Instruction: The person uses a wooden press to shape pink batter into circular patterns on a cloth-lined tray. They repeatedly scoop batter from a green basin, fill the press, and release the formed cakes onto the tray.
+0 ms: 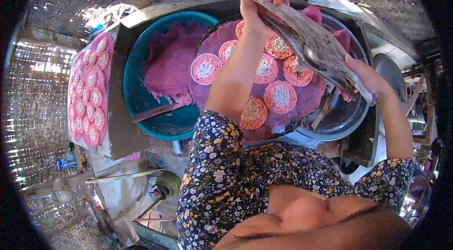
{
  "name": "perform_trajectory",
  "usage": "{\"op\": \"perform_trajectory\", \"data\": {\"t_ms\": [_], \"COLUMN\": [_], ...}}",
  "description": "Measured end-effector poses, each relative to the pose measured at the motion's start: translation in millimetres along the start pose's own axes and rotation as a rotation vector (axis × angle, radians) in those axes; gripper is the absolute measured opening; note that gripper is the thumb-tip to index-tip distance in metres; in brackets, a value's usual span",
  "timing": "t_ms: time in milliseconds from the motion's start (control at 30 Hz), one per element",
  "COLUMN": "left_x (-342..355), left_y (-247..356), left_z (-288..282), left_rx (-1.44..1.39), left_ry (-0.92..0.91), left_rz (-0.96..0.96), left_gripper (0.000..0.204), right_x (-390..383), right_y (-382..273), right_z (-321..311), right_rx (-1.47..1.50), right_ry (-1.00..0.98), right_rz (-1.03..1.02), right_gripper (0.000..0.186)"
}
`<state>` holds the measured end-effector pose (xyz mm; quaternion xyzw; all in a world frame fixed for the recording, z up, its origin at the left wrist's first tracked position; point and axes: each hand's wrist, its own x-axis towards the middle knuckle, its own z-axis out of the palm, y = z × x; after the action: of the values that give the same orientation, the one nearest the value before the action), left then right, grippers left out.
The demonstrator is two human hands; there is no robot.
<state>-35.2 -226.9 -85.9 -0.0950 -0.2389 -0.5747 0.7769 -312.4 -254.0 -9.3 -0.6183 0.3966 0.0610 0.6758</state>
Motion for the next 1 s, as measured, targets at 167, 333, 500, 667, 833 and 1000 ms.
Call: {"op": "perform_trajectory", "data": {"t_ms": [167,333,500,667,833,1000], "left_x": [-18.5,-8.3,10.3,-15.9,-94.4,-169.7], "left_y": [-5.3,2.8,23.7,60.6,114.0,151.2], "left_z": [-2.6,-18.0,21.4,110.5,105.1,48.4], "left_rx": [0.020,-0.052,0.048,1.010,2.157,2.527], "left_ry": [0.047,-0.036,-0.127,0.047,-0.044,0.136], "left_rz": [0.026,0.011,-0.090,-0.136,-0.267,-0.669], "left_gripper": [0.057,0.058,0.065,0.065,0.095,0.122], "right_x": [-10.2,3.9,-5.9,-48.6,-101.7,-112.7], "right_y": [-4.3,-3.4,-2.0,9.9,84.6,136.6], "right_z": [4.1,4.6,16.0,22.3,20.5,27.6], "right_rx": [-0.069,-0.177,-0.165,0.045,0.269,0.338], "right_ry": [-0.022,0.008,-0.041,-0.065,0.109,0.201], "right_rz": [0.033,-0.018,-0.258,-0.404,-0.529,-0.534], "right_gripper": [0.060,0.061,0.073,0.082,0.083,0.085]}}
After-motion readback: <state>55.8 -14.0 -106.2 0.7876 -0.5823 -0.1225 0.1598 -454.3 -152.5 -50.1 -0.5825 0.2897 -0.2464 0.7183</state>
